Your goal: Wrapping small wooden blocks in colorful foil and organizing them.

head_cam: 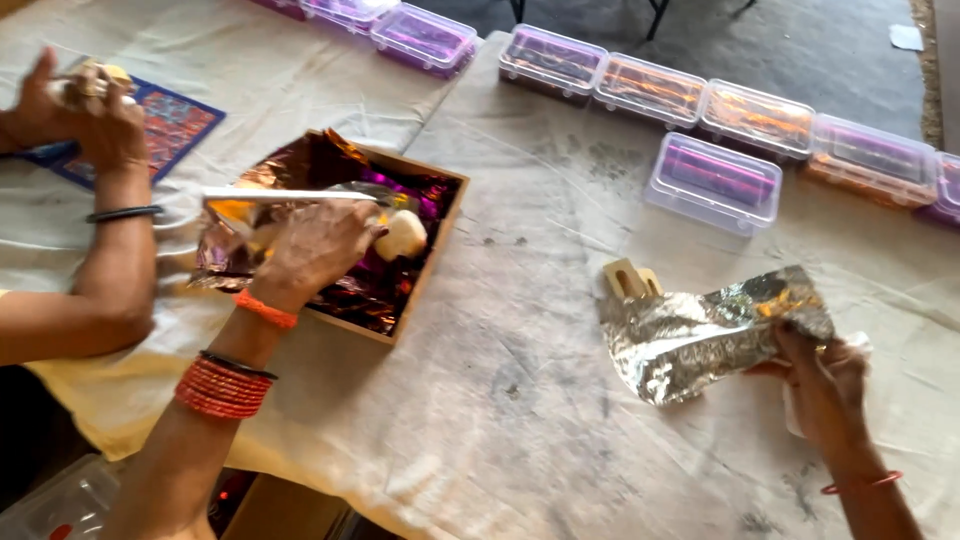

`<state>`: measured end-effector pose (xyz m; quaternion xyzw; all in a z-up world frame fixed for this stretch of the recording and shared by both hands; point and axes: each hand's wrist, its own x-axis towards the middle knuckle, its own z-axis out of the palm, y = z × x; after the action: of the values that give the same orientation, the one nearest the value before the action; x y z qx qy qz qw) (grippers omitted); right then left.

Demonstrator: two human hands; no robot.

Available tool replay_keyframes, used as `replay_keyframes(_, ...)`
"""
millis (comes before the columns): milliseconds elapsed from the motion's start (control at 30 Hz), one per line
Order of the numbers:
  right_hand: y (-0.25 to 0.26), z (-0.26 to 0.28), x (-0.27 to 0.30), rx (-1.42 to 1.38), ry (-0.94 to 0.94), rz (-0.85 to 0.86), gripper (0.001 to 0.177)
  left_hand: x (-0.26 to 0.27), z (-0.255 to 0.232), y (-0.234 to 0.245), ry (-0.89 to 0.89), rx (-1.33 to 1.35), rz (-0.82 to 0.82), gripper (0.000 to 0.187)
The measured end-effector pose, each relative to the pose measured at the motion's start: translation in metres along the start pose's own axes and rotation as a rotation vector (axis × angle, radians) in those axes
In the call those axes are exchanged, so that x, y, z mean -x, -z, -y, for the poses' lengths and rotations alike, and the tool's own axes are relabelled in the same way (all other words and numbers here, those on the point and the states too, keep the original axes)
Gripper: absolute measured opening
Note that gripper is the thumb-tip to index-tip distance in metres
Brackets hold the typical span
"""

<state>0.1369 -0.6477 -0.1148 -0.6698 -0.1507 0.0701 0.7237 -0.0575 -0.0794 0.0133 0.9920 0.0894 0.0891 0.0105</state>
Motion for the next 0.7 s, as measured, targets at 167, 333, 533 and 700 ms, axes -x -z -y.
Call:
replay_keyframes(167, 0.049, -0.044, 0.039, 0.062, -0.059, 0.078, 0.026, -0.004, -0.013, -0.014, 0.031, 0.157, 0.189, 0.060)
replay_keyframes(333, 0.045, -0.053, 0.054, 0.138, -0.151, 0.046, 0.029, -0.011, -0.006, -0.035, 0.046, 0.167, 0.234, 0.065)
replay_keyframes(533, 0.034, -0.042, 0.053, 0.151, -0.146, 0.087, 0.029, -0.016, -0.015, -0.027, 0.127, 0.216, 0.392, 0.085)
replay_keyframes(700, 0.030, -0.039, 0.055, 0.149, -0.144, 0.080, 0.027, -0.023, -0.012, -0.018, 0.293, 0.275, 0.473, 0.078)
